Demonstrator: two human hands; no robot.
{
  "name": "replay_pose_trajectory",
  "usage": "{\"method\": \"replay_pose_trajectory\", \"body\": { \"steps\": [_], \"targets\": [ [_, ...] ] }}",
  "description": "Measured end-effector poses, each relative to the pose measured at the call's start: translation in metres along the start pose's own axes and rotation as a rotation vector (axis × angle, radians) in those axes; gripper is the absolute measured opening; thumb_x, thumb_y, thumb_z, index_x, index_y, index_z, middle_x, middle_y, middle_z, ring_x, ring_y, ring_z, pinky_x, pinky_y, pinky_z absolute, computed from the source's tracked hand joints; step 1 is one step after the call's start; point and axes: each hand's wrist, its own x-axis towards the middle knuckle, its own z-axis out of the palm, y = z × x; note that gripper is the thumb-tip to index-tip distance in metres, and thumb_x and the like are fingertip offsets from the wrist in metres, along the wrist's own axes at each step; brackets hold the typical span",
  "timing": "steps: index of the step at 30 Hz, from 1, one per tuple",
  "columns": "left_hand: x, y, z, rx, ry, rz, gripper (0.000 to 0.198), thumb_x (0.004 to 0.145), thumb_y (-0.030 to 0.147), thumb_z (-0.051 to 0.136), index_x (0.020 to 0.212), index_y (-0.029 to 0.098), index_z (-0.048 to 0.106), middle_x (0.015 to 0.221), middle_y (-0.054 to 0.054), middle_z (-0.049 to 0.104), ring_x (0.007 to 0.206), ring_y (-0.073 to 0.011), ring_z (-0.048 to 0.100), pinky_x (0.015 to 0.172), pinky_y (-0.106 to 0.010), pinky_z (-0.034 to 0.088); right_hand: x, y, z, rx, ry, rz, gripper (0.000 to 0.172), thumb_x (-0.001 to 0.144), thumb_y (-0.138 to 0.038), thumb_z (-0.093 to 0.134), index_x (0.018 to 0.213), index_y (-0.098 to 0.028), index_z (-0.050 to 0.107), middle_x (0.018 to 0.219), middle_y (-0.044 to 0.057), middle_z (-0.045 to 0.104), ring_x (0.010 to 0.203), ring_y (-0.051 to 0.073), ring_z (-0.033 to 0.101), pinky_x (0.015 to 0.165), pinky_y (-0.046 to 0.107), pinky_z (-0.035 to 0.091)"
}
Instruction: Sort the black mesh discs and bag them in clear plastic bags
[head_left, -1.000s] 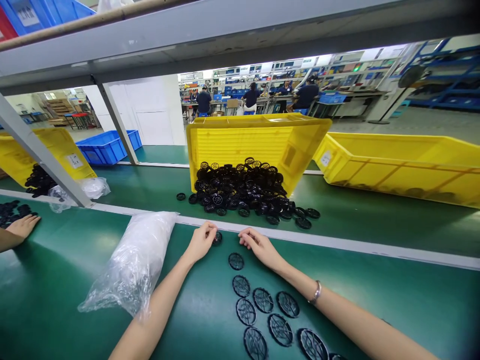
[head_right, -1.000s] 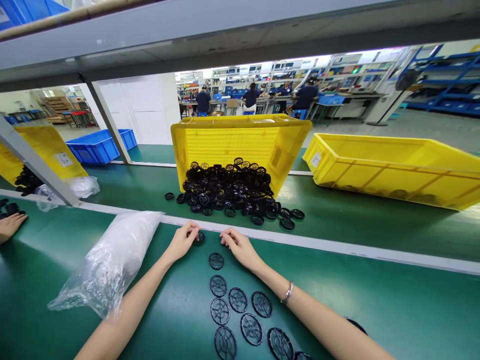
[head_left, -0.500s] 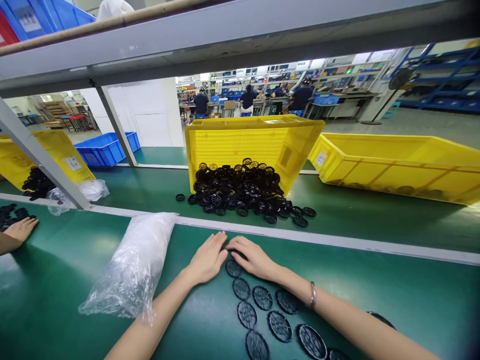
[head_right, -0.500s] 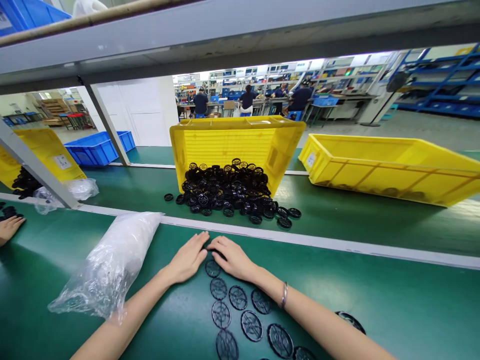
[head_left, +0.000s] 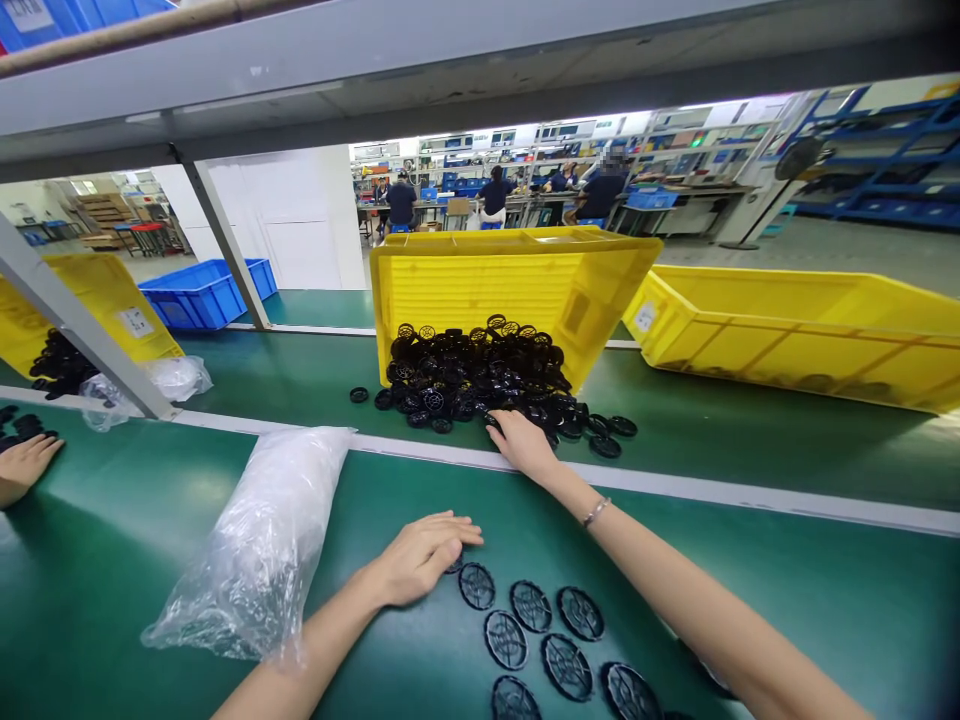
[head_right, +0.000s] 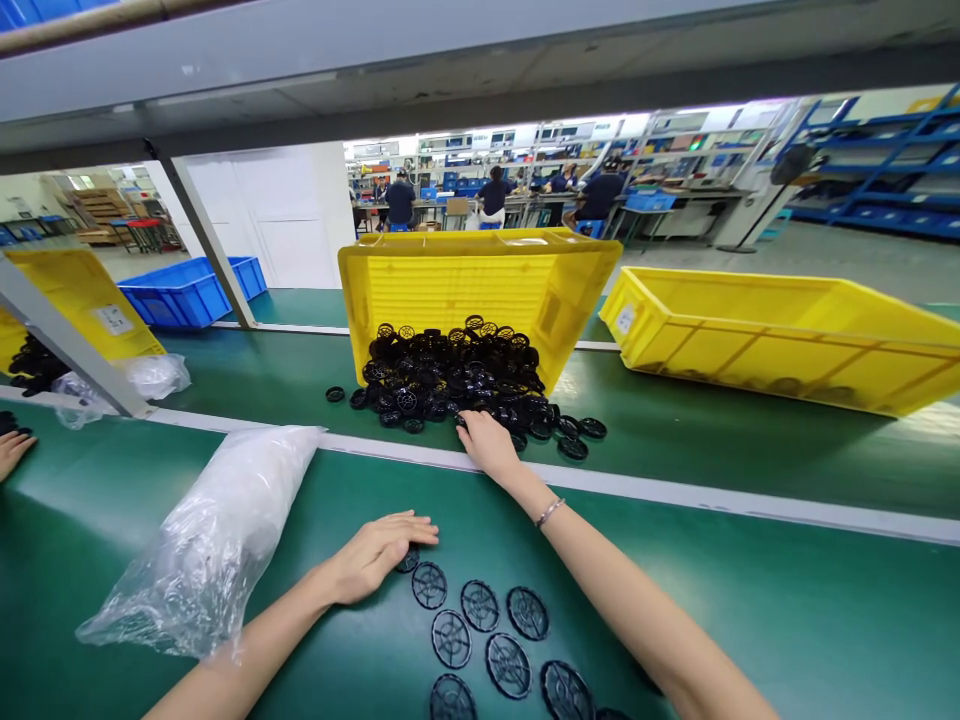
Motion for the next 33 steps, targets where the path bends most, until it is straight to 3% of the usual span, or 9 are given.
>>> {"method": "replay_pose_trajectory", "body": {
  "steps": [4, 8, 10, 14, 18, 21, 24, 28, 33],
  "targets": [
    [-0.001, 0.001, 0.0, 0.087, -0.037, -0.022, 0.049, 0.103, 0.044, 0.031, 0.144, 0.024, 0.049, 0.149, -0.005, 0.053, 0.141, -0.0202, 0.044, 0.123, -0.045, 0.029, -0.037, -0.015, -0.021, 0.189, -0.248, -0.039, 0.029, 0.096, -0.04, 0.052, 0.115, -0.019, 0.059, 0.076, 0.001, 0.064, 0.069, 0.018, 0.061, 0.064, 0.029, 0.051],
    [-0.003, 0.002, 0.0, 0.214, -0.06, -0.047, 0.057, 0.101, 0.045, 0.038, 0.154, 0.024, 0.032, 0.158, -0.008, 0.039, 0.146, -0.0239, 0.036, 0.122, -0.048, 0.031, -0.084, -0.037, -0.043, 0.388, -0.62, -0.143, 0.036, 0.094, -0.049, 0.056, 0.116, -0.023, 0.064, 0.084, 0.0, 0.066, 0.075, 0.017, 0.061, 0.067, 0.027, 0.05],
    [-0.003, 0.003, 0.002, 0.255, -0.032, -0.049, 0.06, 0.101, 0.044, 0.038, 0.156, 0.025, 0.025, 0.159, -0.009, 0.036, 0.147, -0.0242, 0.034, 0.121, -0.049, 0.032, -0.1, -0.044, -0.05, 0.328, -0.597, -0.174, 0.036, 0.095, -0.05, 0.057, 0.118, -0.025, 0.067, 0.095, 0.003, 0.067, 0.085, 0.019, 0.063, 0.078, 0.03, 0.053],
    [-0.007, 0.009, 0.012, 0.372, -0.054, 0.015, 0.075, 0.097, 0.051, 0.046, 0.158, 0.023, 0.015, 0.164, -0.013, 0.024, 0.153, -0.0273, 0.019, 0.124, -0.057, 0.018, -0.13, -0.054, -0.062, 0.128, -0.362, -0.195, 0.036, 0.096, -0.047, 0.055, 0.125, -0.026, 0.065, 0.116, 0.009, 0.065, 0.11, 0.027, 0.059, 0.099, 0.045, 0.05],
    [-0.012, 0.015, 0.026, 0.466, -0.126, 0.036, 0.084, 0.09, 0.063, 0.051, 0.158, 0.029, 0.016, 0.165, -0.01, 0.019, 0.153, -0.0333, 0.01, 0.121, -0.067, 0.01, -0.194, -0.084, -0.076, 0.034, -0.169, -0.197, 0.05, 0.095, -0.044, 0.057, 0.143, -0.03, 0.051, 0.14, 0.013, 0.055, 0.128, 0.033, 0.052, 0.106, 0.058, 0.045],
    [-0.007, 0.019, 0.029, 0.518, -0.096, 0.051, 0.077, 0.091, 0.062, 0.05, 0.157, 0.032, 0.023, 0.165, -0.008, 0.021, 0.153, -0.0348, 0.011, 0.12, -0.069, 0.009, -0.254, -0.119, -0.073, 0.044, -0.317, -0.43, 0.071, 0.09, -0.046, 0.066, 0.153, -0.036, 0.035, 0.155, 0.01, 0.041, 0.141, 0.037, 0.038, 0.114, 0.063, 0.035],
    [0.008, 0.023, 0.027, 0.532, -0.089, 0.08, 0.069, 0.094, 0.059, 0.047, 0.155, 0.034, 0.028, 0.165, -0.007, 0.023, 0.153, -0.0341, 0.013, 0.12, -0.068, 0.011, -0.289, -0.143, -0.065, 0.059, -0.489, -0.594, 0.072, 0.096, -0.032, 0.058, 0.157, -0.041, 0.02, 0.155, 0.005, 0.039, 0.143, 0.031, 0.037, 0.118, 0.059, 0.03],
    [0.019, 0.028, 0.035, 0.529, -0.205, 0.127, 0.062, 0.095, 0.057, 0.046, 0.152, 0.033, 0.036, 0.162, -0.008, 0.029, 0.151, -0.0317, 0.024, 0.121, -0.062, 0.019, -0.286, -0.143, -0.067, 0.074, -0.602, -0.509, 0.071, 0.094, -0.037, 0.061, 0.156, -0.037, 0.027, 0.157, 0.008, 0.036, 0.146, 0.033, 0.029, 0.12, 0.064, 0.018],
    [-0.003, 0.036, 0.05, 0.571, -0.231, 0.15, 0.062, 0.095, 0.049, 0.052, 0.152, 0.03, 0.036, 0.161, -0.009, 0.031, 0.149, -0.0311, 0.028, 0.121, -0.059, 0.023, -0.267, -0.123, -0.083, 0.048, -0.595, -0.517, 0.058, 0.096, -0.037, 0.057, 0.151, -0.031, 0.04, 0.154, 0.011, 0.042, 0.147, 0.029, 0.028, 0.121, 0.06, 0.012]
  ]
}}
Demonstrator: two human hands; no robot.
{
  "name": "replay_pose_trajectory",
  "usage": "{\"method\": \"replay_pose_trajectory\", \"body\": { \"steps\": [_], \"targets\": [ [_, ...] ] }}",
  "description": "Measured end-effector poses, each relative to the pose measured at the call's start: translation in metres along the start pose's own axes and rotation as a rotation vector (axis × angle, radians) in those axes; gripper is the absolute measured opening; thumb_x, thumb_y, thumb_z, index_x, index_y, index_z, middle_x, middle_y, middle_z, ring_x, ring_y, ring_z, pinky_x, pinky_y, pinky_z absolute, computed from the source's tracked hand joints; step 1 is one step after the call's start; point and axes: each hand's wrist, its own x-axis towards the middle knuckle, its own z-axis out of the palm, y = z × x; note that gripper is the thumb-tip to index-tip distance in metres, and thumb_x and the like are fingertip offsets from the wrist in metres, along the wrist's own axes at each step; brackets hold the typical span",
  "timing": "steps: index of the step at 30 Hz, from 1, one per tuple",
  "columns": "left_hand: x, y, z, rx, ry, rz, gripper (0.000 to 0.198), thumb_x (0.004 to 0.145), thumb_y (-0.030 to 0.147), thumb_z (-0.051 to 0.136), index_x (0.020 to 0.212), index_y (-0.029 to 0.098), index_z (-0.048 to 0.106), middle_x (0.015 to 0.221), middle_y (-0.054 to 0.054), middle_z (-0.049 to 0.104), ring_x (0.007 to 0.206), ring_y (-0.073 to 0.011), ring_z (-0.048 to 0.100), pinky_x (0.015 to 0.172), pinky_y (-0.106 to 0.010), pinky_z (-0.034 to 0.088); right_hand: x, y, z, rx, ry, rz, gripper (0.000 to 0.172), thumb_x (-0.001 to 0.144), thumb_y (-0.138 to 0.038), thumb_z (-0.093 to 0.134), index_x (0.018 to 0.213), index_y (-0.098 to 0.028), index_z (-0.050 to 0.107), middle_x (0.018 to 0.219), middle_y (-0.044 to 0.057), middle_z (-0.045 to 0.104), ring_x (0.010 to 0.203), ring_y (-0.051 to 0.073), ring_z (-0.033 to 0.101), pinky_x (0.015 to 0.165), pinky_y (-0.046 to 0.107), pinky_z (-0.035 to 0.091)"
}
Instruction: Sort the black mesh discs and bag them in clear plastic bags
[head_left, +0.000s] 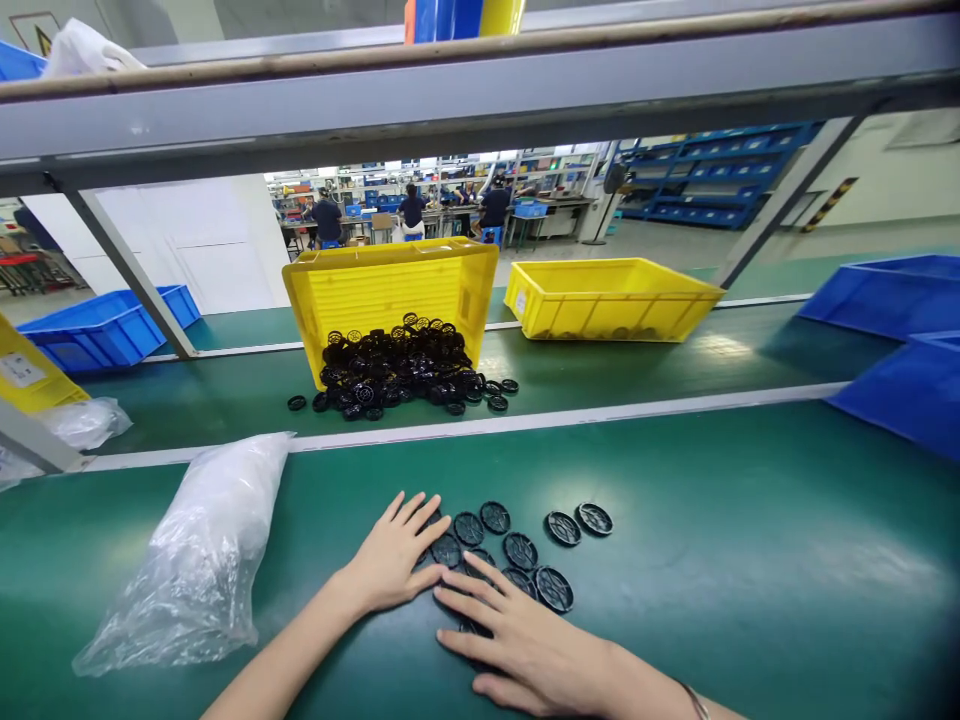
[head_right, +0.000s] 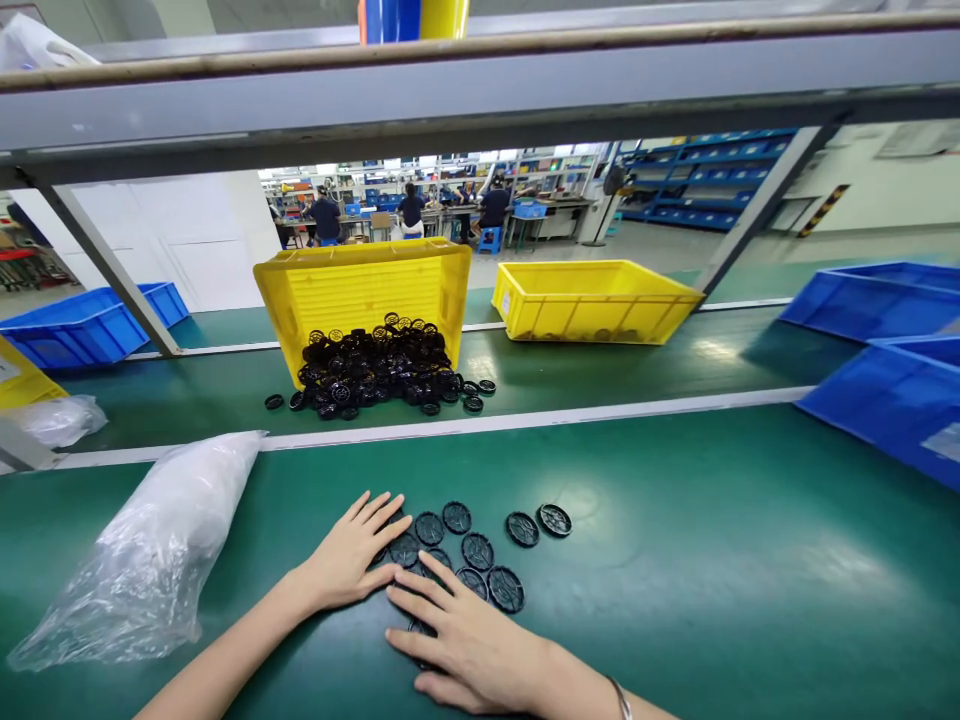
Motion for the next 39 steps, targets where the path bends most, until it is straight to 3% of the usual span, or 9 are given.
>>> {"method": "replay_pose_trajectory", "body": {
  "steps": [4, 8, 11, 15, 19, 25, 30, 35, 39],
  "targets": [
    [-0.016, -0.007, -0.015, -0.028, 0.018, -0.028, 0.063, 0.096, 0.051, 0.048, 0.154, 0.033, 0.031, 0.164, -0.006, 0.025, 0.152, -0.0298, 0.022, 0.122, -0.059, 0.021, -0.03, 0.042, -0.008, -0.1, 0.249, 0.083, 0.057, 0.095, -0.041, 0.057, 0.15, -0.033, 0.042, 0.156, 0.006, 0.041, 0.147, 0.028, 0.03, 0.122, 0.058, 0.014],
    [-0.011, -0.034, -0.034, -0.102, 0.001, -0.134, 0.058, 0.1, 0.052, 0.039, 0.154, 0.032, 0.032, 0.164, -0.004, 0.023, 0.153, -0.0262, 0.018, 0.125, -0.056, 0.014, -0.079, 0.102, -0.01, -0.185, 0.652, 0.602, 0.045, 0.102, -0.043, 0.038, 0.143, -0.03, 0.053, 0.152, 0.008, 0.046, 0.146, 0.031, 0.032, 0.119, 0.064, 0.02],
    [0.001, -0.043, -0.033, -0.215, -0.066, -0.115, 0.059, 0.101, 0.052, 0.036, 0.155, 0.03, 0.03, 0.164, -0.005, 0.023, 0.153, -0.0244, 0.017, 0.126, -0.055, 0.01, -0.093, 0.115, -0.002, -0.103, 0.613, 0.758, 0.049, 0.103, -0.048, 0.03, 0.141, -0.029, 0.055, 0.15, 0.007, 0.049, 0.144, 0.03, 0.035, 0.118, 0.063, 0.026],
    [0.014, -0.037, -0.028, -0.392, -0.167, -0.013, 0.058, 0.1, 0.052, 0.039, 0.154, 0.031, 0.033, 0.162, -0.004, 0.03, 0.152, -0.0231, 0.021, 0.126, -0.052, 0.006, -0.079, 0.081, 0.01, 0.001, 0.416, 0.731, 0.046, 0.103, -0.049, 0.037, 0.143, -0.033, 0.052, 0.153, 0.003, 0.046, 0.146, 0.029, 0.032, 0.121, 0.06, 0.023],
    [0.041, -0.041, -0.038, -0.597, -0.238, 0.024, 0.049, 0.101, 0.049, 0.039, 0.146, 0.031, 0.047, 0.154, -0.003, 0.045, 0.148, -0.0227, 0.032, 0.126, -0.048, 0.016, -0.063, 0.068, -0.001, 0.105, 0.413, 0.686, 0.04, 0.103, -0.047, 0.04, 0.135, -0.032, 0.059, 0.147, 0.005, 0.051, 0.139, 0.026, 0.043, 0.116, 0.049, 0.038],
    [0.118, -0.041, -0.024, -0.722, -0.26, 0.249, 0.043, 0.1, 0.049, 0.041, 0.134, 0.032, 0.06, 0.143, -0.006, 0.058, 0.143, -0.0255, 0.041, 0.123, -0.054, 0.017, -0.036, 0.187, -0.06, -0.052, 0.722, 0.696, 0.026, 0.097, -0.04, 0.046, 0.11, -0.024, 0.062, 0.116, 0.01, 0.065, 0.111, 0.026, 0.061, 0.099, 0.044, 0.05],
    [0.125, -0.013, 0.001, -0.751, -0.312, 0.418, 0.044, 0.094, 0.055, 0.053, 0.128, 0.03, 0.065, 0.143, -0.006, 0.057, 0.143, -0.0264, 0.042, 0.124, -0.053, 0.011, -0.006, 0.286, -0.086, -0.096, 0.802, 0.904, 0.033, 0.086, -0.042, 0.061, 0.109, -0.02, 0.054, 0.107, 0.013, 0.066, 0.099, 0.03, 0.063, 0.085, 0.046, 0.054],
    [0.121, -0.019, 0.007, -1.197, -0.24, 0.19, 0.053, 0.096, 0.057, 0.045, 0.137, 0.026, 0.058, 0.144, -0.011, 0.057, 0.135, -0.0277, 0.051, 0.118, -0.05, 0.03, 0.001, 0.296, -0.084, -0.103, 0.771, 0.876, 0.032, 0.083, -0.035, 0.065, 0.109, -0.02, 0.053, 0.105, 0.011, 0.064, 0.103, 0.03, 0.06, 0.089, 0.046, 0.051],
    [0.137, -0.045, 0.011, -1.773, 0.052, -0.117, 0.06, 0.097, 0.06, 0.036, 0.132, 0.018, 0.06, 0.144, -0.016, 0.055, 0.133, -0.0318, 0.052, 0.116, -0.052, 0.033, 0.004, 0.266, -0.083, -0.031, 0.697, 0.669, 0.035, 0.087, -0.033, 0.062, 0.117, -0.021, 0.05, 0.11, 0.009, 0.059, 0.104, 0.026, 0.059, 0.091, 0.04, 0.05]
  ]
}}
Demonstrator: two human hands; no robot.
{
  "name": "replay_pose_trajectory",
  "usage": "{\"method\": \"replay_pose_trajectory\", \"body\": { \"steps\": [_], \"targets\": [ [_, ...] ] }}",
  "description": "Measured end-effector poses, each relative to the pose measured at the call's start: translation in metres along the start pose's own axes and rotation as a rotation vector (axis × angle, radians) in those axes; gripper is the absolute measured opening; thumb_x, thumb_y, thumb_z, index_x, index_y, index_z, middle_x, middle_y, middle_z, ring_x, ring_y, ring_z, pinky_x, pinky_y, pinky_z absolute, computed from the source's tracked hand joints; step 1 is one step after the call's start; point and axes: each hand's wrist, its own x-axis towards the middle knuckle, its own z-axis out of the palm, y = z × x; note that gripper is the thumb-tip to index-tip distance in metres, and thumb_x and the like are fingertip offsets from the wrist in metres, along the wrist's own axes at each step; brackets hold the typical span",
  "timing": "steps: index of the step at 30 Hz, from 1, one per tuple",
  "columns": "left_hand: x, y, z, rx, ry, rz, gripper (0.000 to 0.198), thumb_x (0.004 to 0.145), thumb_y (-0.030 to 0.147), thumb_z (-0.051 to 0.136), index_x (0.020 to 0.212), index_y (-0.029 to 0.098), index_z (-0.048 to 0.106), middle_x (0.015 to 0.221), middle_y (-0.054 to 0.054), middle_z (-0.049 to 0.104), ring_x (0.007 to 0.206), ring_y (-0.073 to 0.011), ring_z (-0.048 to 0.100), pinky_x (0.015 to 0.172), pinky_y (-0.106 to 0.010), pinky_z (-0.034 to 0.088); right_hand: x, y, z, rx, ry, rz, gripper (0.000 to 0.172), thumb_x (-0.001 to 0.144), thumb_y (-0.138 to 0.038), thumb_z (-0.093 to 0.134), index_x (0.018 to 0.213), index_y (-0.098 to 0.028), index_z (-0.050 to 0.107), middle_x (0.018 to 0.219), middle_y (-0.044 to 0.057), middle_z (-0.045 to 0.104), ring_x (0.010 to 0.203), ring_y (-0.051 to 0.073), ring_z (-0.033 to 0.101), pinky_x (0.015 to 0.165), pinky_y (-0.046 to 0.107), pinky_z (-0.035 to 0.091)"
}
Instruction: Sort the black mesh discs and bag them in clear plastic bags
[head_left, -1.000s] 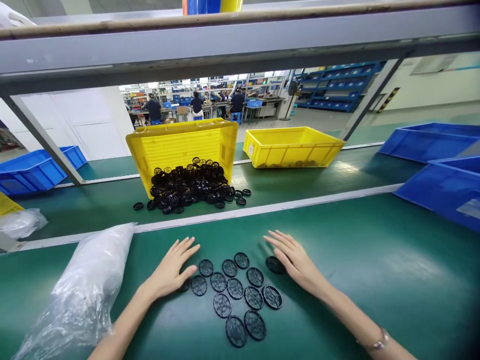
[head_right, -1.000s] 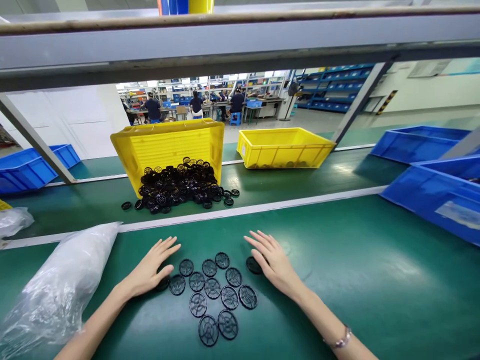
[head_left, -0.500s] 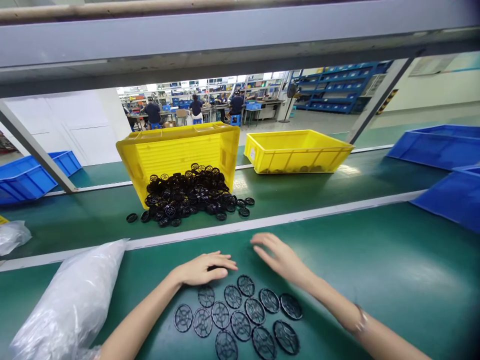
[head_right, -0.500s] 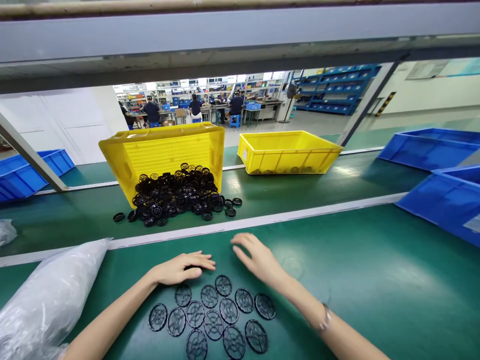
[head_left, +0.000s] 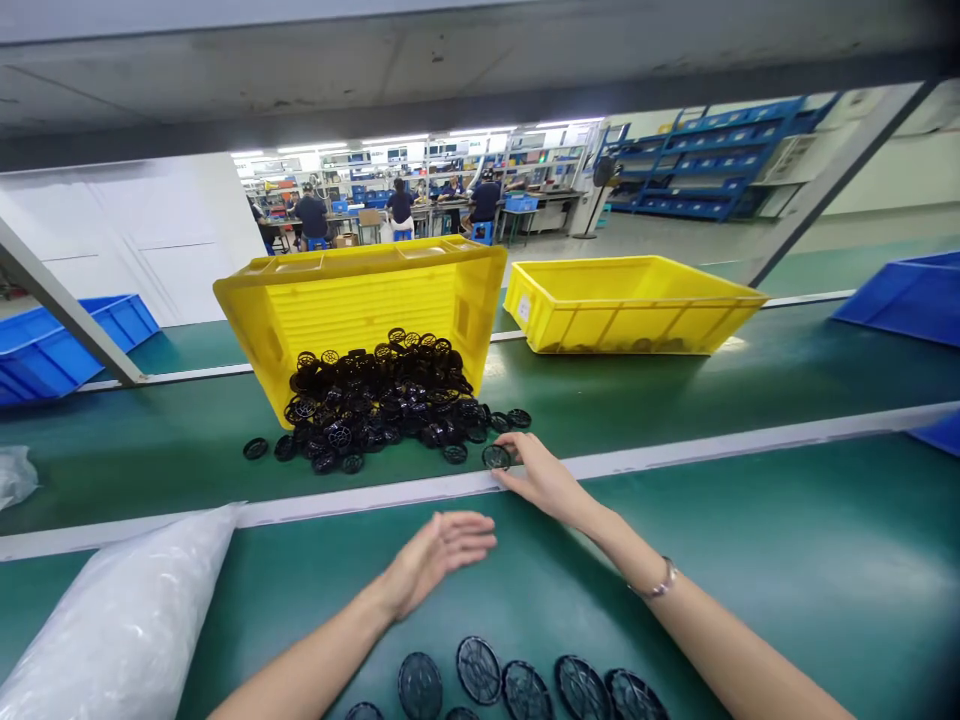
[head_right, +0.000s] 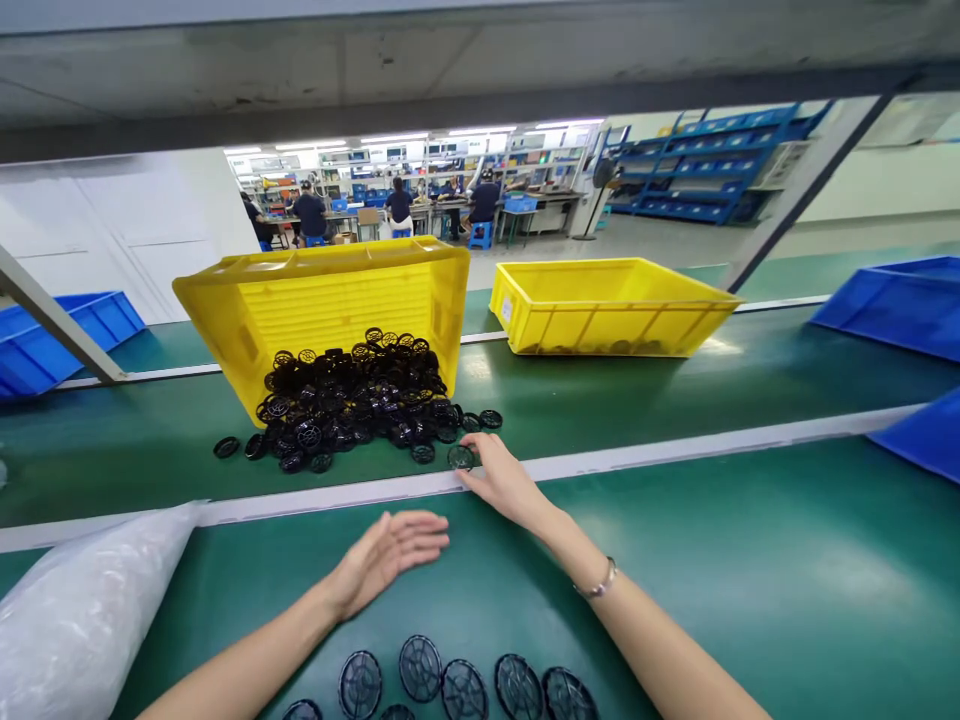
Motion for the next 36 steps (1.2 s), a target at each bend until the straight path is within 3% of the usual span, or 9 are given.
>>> {"method": "replay_pose_trajectory", "body": {
  "steps": [6, 11, 13, 18, 21, 25, 31, 34, 36],
  "targets": [
    [0.007, 0.01, -0.032, -0.087, 0.396, 0.226, 0.053, 0.096, 0.057, 0.045, 0.125, 0.017, 0.063, 0.141, -0.014, 0.058, 0.132, -0.0298, 0.052, 0.118, -0.048, 0.031, -0.026, -0.071, -0.001, 0.154, -0.416, -0.203, 0.028, 0.086, -0.027, 0.067, 0.111, -0.021, 0.055, 0.11, 0.007, 0.06, 0.099, 0.022, 0.057, 0.088, 0.036, 0.049],
    [0.002, 0.014, -0.028, 0.487, 0.31, 0.191, 0.043, 0.098, 0.049, 0.045, 0.119, 0.018, 0.065, 0.129, -0.014, 0.065, 0.12, -0.0271, 0.059, 0.108, -0.045, 0.042, -0.028, -0.097, -0.009, 0.342, -0.831, -0.367, 0.025, 0.09, -0.04, 0.067, 0.107, -0.023, 0.066, 0.108, 0.004, 0.068, 0.102, 0.021, 0.061, 0.09, 0.032, 0.048],
    [-0.001, 0.015, -0.021, 0.78, 0.232, 0.157, 0.038, 0.098, 0.045, 0.046, 0.118, 0.02, 0.066, 0.124, -0.012, 0.067, 0.116, -0.0254, 0.061, 0.105, -0.042, 0.043, -0.012, -0.081, -0.011, 0.353, -0.763, -0.286, 0.024, 0.096, -0.042, 0.057, 0.104, -0.023, 0.067, 0.1, 0.003, 0.071, 0.093, 0.019, 0.065, 0.084, 0.03, 0.05],
    [-0.004, 0.018, -0.012, 1.055, 0.159, 0.125, 0.033, 0.098, 0.039, 0.046, 0.116, 0.021, 0.067, 0.117, -0.01, 0.069, 0.112, -0.0231, 0.061, 0.101, -0.037, 0.044, 0.04, -0.008, -0.005, -0.123, -0.004, 0.042, 0.021, 0.092, -0.031, 0.053, 0.109, -0.022, 0.062, 0.11, 0.011, 0.068, 0.104, 0.029, 0.061, 0.09, 0.041, 0.05],
    [-0.003, 0.018, -0.013, 1.046, 0.162, 0.117, 0.032, 0.099, 0.039, 0.045, 0.114, 0.021, 0.068, 0.116, -0.009, 0.069, 0.111, -0.0225, 0.061, 0.101, -0.036, 0.044, 0.053, 0.018, 0.0, -0.196, 0.084, 0.112, 0.025, 0.09, -0.03, 0.051, 0.111, -0.02, 0.06, 0.107, 0.015, 0.068, 0.106, 0.033, 0.059, 0.088, 0.046, 0.05],
    [-0.002, 0.018, -0.016, 1.008, 0.168, 0.12, 0.038, 0.102, 0.039, 0.036, 0.112, 0.021, 0.069, 0.115, -0.008, 0.07, 0.11, -0.0212, 0.061, 0.102, -0.034, 0.043, 0.034, 0.003, -0.002, -0.102, 0.05, 0.134, 0.027, 0.096, -0.033, 0.041, 0.11, -0.019, 0.06, 0.091, 0.011, 0.069, 0.088, 0.027, 0.064, 0.076, 0.038, 0.052],
    [-0.001, 0.017, -0.017, 0.986, 0.232, 0.121, 0.036, 0.102, 0.037, 0.036, 0.112, 0.022, 0.067, 0.115, -0.007, 0.07, 0.109, -0.0207, 0.062, 0.1, -0.034, 0.043, -0.036, -0.064, -0.015, 0.409, -0.687, 0.033, 0.023, 0.092, -0.037, 0.053, 0.102, -0.021, 0.066, 0.09, 0.003, 0.067, 0.067, 0.015, 0.06, 0.061, 0.026, 0.049],
    [-0.001, 0.017, -0.016, 0.999, 0.227, 0.13, 0.034, 0.101, 0.037, 0.038, 0.111, 0.021, 0.067, 0.114, -0.007, 0.069, 0.108, -0.021, 0.062, 0.099, -0.034, 0.043, -0.045, -0.077, -0.017, 0.337, -0.723, -0.078, 0.014, 0.088, -0.029, 0.059, 0.094, -0.022, 0.07, 0.098, 0.003, 0.066, 0.072, 0.014, 0.061, 0.068, 0.026, 0.05],
    [-0.001, 0.017, -0.016, 0.998, 0.221, 0.131, 0.034, 0.101, 0.038, 0.039, 0.111, 0.021, 0.067, 0.114, -0.008, 0.07, 0.108, -0.0213, 0.062, 0.099, -0.034, 0.043, -0.032, -0.075, -0.013, 0.281, -0.611, -0.077, 0.014, 0.091, -0.027, 0.055, 0.094, -0.022, 0.068, 0.091, 0.003, 0.067, 0.074, 0.016, 0.062, 0.07, 0.027, 0.051]
  ]
}}
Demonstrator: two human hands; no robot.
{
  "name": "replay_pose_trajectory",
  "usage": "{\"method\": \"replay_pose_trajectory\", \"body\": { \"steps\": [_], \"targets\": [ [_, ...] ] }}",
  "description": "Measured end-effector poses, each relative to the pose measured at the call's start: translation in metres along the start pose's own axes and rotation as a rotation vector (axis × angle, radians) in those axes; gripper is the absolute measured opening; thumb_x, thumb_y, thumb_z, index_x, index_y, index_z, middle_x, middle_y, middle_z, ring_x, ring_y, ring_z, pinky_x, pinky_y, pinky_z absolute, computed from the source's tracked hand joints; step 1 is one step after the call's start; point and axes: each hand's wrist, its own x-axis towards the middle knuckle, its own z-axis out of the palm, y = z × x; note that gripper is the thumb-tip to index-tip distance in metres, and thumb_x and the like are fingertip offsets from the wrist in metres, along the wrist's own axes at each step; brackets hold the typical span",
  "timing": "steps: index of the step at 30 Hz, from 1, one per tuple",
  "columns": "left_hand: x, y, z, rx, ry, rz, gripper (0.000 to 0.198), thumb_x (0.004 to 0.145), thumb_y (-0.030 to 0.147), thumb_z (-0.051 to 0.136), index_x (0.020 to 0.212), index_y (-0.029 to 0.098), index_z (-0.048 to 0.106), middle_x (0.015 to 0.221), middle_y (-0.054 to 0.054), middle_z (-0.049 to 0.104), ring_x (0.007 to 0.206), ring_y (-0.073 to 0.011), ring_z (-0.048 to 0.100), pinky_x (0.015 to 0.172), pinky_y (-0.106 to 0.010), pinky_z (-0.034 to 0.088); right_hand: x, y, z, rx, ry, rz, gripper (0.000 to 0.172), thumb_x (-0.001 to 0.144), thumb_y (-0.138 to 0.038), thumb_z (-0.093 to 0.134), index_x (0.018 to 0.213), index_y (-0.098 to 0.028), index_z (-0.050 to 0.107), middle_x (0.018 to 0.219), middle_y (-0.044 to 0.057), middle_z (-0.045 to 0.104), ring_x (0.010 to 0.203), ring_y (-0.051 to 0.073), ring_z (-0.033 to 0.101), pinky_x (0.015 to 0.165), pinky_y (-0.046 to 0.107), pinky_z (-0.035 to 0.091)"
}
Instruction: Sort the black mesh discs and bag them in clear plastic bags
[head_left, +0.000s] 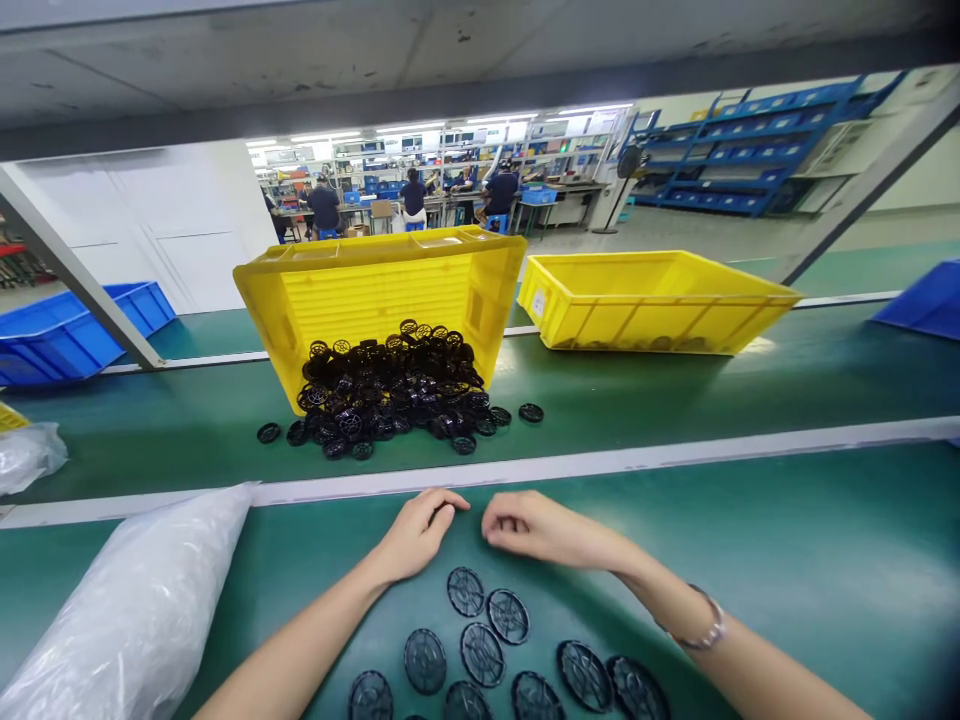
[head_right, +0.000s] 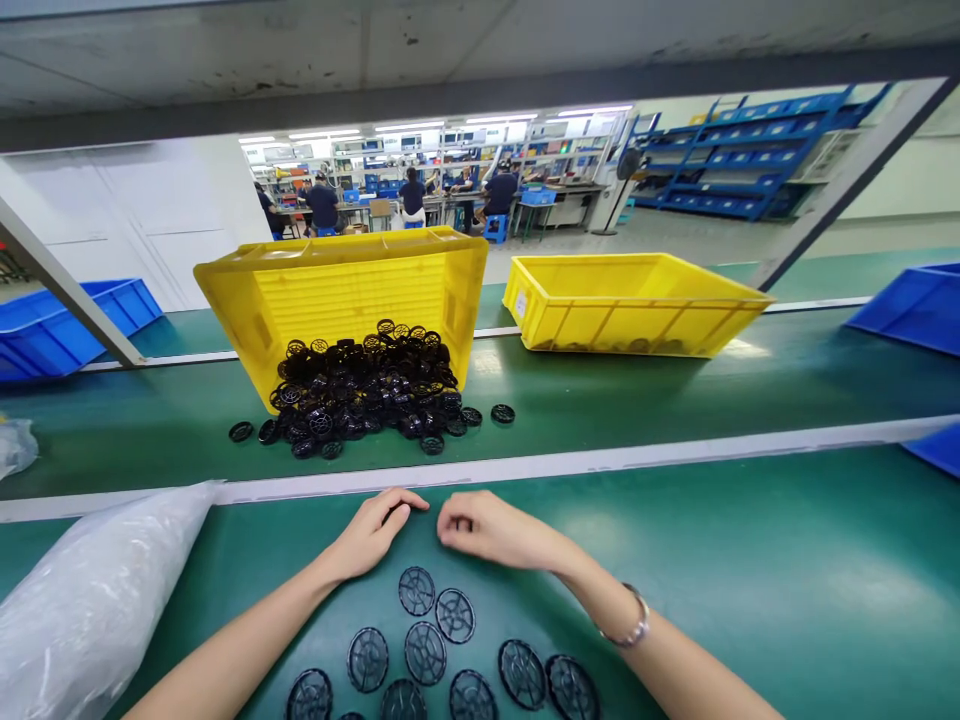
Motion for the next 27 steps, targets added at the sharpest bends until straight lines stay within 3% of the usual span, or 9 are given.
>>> {"method": "replay_pose_trajectory", "body": {
  "steps": [4, 7, 9, 11, 16, 20, 24, 25, 27],
  "targets": [
    [-0.001, -0.001, -0.002, -0.057, 0.004, -0.015, 0.034, 0.101, 0.039, 0.04, 0.11, 0.021, 0.068, 0.113, -0.007, 0.071, 0.108, -0.0211, 0.062, 0.1, -0.034, 0.043, 0.048, 0.023, -0.013, -0.274, 0.431, 0.055, 0.015, 0.09, -0.027, 0.055, 0.103, -0.021, 0.061, 0.102, 0.009, 0.067, 0.093, 0.025, 0.063, 0.084, 0.039, 0.052],
    [0.0, -0.006, -0.003, -0.149, 0.016, -0.037, 0.037, 0.1, 0.043, 0.042, 0.109, 0.02, 0.069, 0.112, -0.008, 0.071, 0.108, -0.0218, 0.062, 0.1, -0.035, 0.044, 0.076, 0.036, -0.014, -0.333, 0.502, 0.062, 0.017, 0.088, -0.024, 0.056, 0.104, -0.021, 0.061, 0.108, 0.013, 0.067, 0.104, 0.029, 0.061, 0.09, 0.045, 0.051],
    [0.003, -0.012, -0.002, -0.268, 0.047, -0.056, 0.038, 0.099, 0.047, 0.045, 0.108, 0.019, 0.069, 0.113, -0.01, 0.071, 0.108, -0.0228, 0.062, 0.101, -0.037, 0.045, 0.081, 0.039, -0.011, -0.307, 0.511, 0.075, 0.017, 0.092, -0.026, 0.049, 0.103, -0.021, 0.061, 0.098, 0.011, 0.069, 0.095, 0.027, 0.064, 0.085, 0.042, 0.053],
    [0.006, -0.017, -0.001, -0.452, 0.111, -0.083, 0.039, 0.096, 0.05, 0.05, 0.105, 0.017, 0.07, 0.112, -0.011, 0.07, 0.108, -0.0239, 0.063, 0.102, -0.04, 0.045, 0.073, 0.037, -0.009, -0.204, 0.46, 0.072, 0.022, 0.096, -0.033, 0.044, 0.107, -0.021, 0.059, 0.086, 0.007, 0.069, 0.08, 0.022, 0.066, 0.074, 0.036, 0.055],
    [0.014, -0.025, -0.003, -0.928, 0.329, -0.156, 0.037, 0.085, 0.048, 0.069, 0.096, 0.013, 0.07, 0.103, -0.013, 0.071, 0.105, -0.0251, 0.063, 0.104, -0.046, 0.046, 0.036, 0.014, 0.003, 0.251, -0.034, 0.065, 0.03, 0.091, -0.044, 0.054, 0.108, -0.02, 0.059, 0.072, -0.001, 0.061, 0.064, 0.016, 0.06, 0.056, 0.026, 0.052],
    [0.015, -0.026, -0.005, -0.995, 0.356, -0.173, 0.035, 0.083, 0.045, 0.072, 0.094, 0.012, 0.07, 0.101, -0.014, 0.071, 0.104, -0.0249, 0.064, 0.104, -0.047, 0.045, 0.018, -0.014, 0.021, 0.147, -0.015, 0.025, 0.018, 0.086, -0.034, 0.061, 0.096, -0.02, 0.065, 0.09, 0.004, 0.065, 0.067, 0.014, 0.063, 0.066, 0.028, 0.053],
    [0.015, -0.028, -0.005, -1.012, 0.344, -0.168, 0.034, 0.084, 0.044, 0.071, 0.094, 0.012, 0.07, 0.101, -0.014, 0.072, 0.102, -0.0248, 0.065, 0.104, -0.047, 0.045, 0.021, -0.029, 0.029, 0.253, -0.188, 0.017, 0.019, 0.091, -0.034, 0.055, 0.101, -0.021, 0.065, 0.081, 0.002, 0.07, 0.066, 0.016, 0.068, 0.065, 0.027, 0.054],
    [0.015, -0.028, -0.005, -1.028, 0.339, -0.17, 0.034, 0.084, 0.044, 0.071, 0.094, 0.012, 0.07, 0.101, -0.014, 0.072, 0.102, -0.0249, 0.065, 0.105, -0.047, 0.044, 0.026, -0.028, 0.026, 0.241, -0.172, 0.011, 0.019, 0.093, -0.034, 0.053, 0.1, -0.021, 0.065, 0.078, 0.001, 0.069, 0.067, 0.017, 0.068, 0.065, 0.028, 0.054],
    [0.015, -0.03, -0.006, -1.06, 0.323, -0.174, 0.034, 0.085, 0.044, 0.07, 0.095, 0.012, 0.07, 0.103, -0.015, 0.073, 0.104, -0.0252, 0.066, 0.106, -0.047, 0.044, 0.041, -0.018, 0.017, 0.119, 0.023, -0.003, 0.019, 0.094, -0.033, 0.049, 0.098, -0.021, 0.064, 0.079, 0.003, 0.069, 0.072, 0.019, 0.067, 0.068, 0.03, 0.054]
  ]
}}
